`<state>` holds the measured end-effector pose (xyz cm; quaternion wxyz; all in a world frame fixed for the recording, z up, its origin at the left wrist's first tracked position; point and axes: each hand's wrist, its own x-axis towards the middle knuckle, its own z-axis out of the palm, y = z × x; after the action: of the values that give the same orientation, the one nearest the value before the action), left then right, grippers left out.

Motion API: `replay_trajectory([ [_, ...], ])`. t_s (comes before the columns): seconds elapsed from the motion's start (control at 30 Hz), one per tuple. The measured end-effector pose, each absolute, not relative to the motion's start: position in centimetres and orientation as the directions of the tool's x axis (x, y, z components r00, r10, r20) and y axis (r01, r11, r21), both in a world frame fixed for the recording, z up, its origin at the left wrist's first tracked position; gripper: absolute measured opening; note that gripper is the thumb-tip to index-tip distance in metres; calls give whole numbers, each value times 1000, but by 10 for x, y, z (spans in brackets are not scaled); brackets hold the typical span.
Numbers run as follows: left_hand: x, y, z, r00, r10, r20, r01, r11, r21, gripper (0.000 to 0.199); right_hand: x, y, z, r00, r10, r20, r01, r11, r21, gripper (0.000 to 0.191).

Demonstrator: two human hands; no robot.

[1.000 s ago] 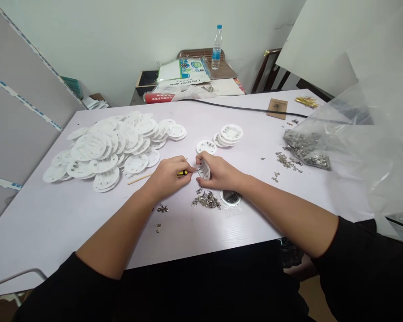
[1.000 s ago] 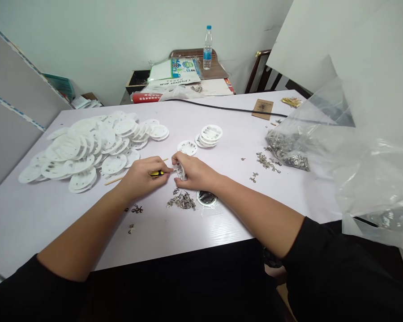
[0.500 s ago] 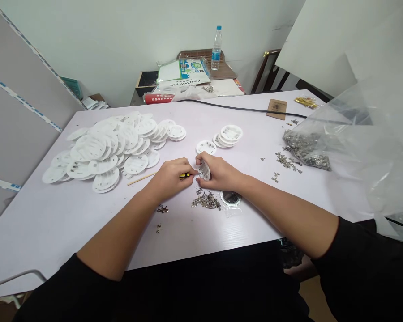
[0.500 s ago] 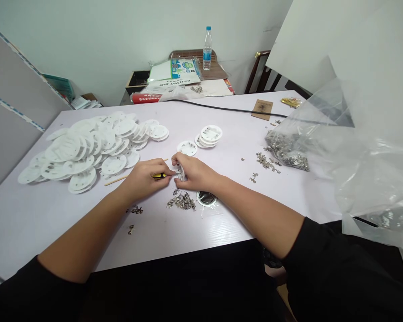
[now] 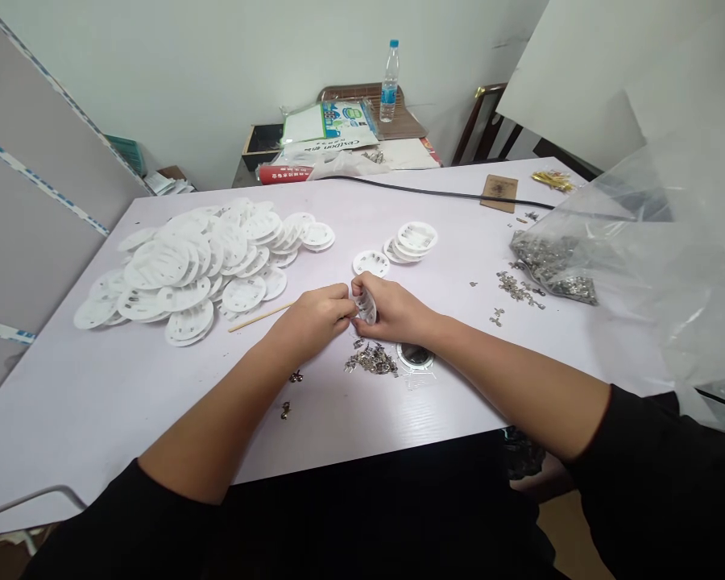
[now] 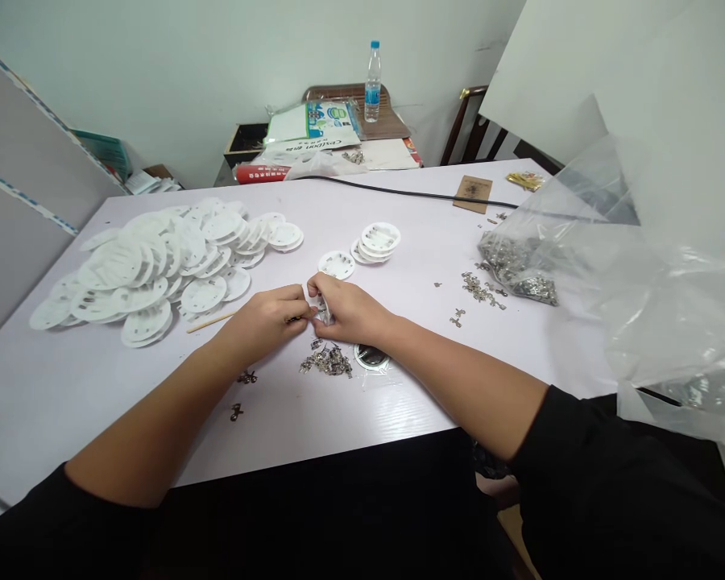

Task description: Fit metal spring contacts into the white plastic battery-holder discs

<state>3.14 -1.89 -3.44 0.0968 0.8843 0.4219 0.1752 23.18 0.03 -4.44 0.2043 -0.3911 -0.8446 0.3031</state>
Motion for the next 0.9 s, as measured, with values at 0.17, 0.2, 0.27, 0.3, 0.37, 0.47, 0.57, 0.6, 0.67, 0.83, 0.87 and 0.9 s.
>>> replay_trajectory([
  [0.17, 34, -18, -35, 605, 746, 277, 683, -666, 301, 20, 230, 0, -45, -603, 791, 109, 541, 505, -672, 38],
  [0.2, 34, -18, -36, 611, 737, 291, 675, -676, 296, 20, 230, 0, -44, -603, 791, 106, 541, 504, -673, 39],
  [0.27, 33, -17, -37, 626, 713, 316, 660, -700, 273, 19, 230, 0, -44, -611, 785, 106, 537, 508, -674, 39],
  [0.3, 32, -17, -36, 636, 698, 328, 655, -713, 248, 19, 231, 0, -43, -617, 779, 108, 531, 514, -673, 39],
  [0.37, 28, -17, -34, 646, 674, 358, 661, -729, 181, 21, 232, 0, -42, -627, 771, 116, 518, 524, -676, 38],
  [0.47, 23, -17, -28, 578, 698, 424, 707, -687, 167, 23, 235, 1, -40, -578, 801, 156, 505, 501, -703, 42],
  [0.57, 18, -18, -23, 427, 793, 434, 731, -586, 350, 29, 237, 0, -36, -450, 853, 266, 440, 470, -765, 49],
  [0.6, 17, -19, -21, 383, 826, 413, 721, -547, 425, 32, 237, 0, -34, -398, 873, 281, 403, 442, -802, 53],
  [0.67, 16, -20, -20, 333, 876, 349, 680, -479, 555, 35, 235, -3, -31, -307, 923, 233, 301, 327, -896, 60],
  [0.83, 22, -22, -21, 380, 857, 349, 538, -511, 670, 32, 228, -9, -26, -344, 939, 21, -97, -13, -995, 65],
  [0.87, 23, -22, -21, 391, 836, 386, 521, -546, 656, 30, 226, -10, -25, -375, 927, -19, -141, -77, -987, 66],
  [0.9, 24, -22, -21, 397, 814, 423, 506, -579, 639, 28, 224, -11, -24, -404, 913, -53, -174, -133, -976, 66],
])
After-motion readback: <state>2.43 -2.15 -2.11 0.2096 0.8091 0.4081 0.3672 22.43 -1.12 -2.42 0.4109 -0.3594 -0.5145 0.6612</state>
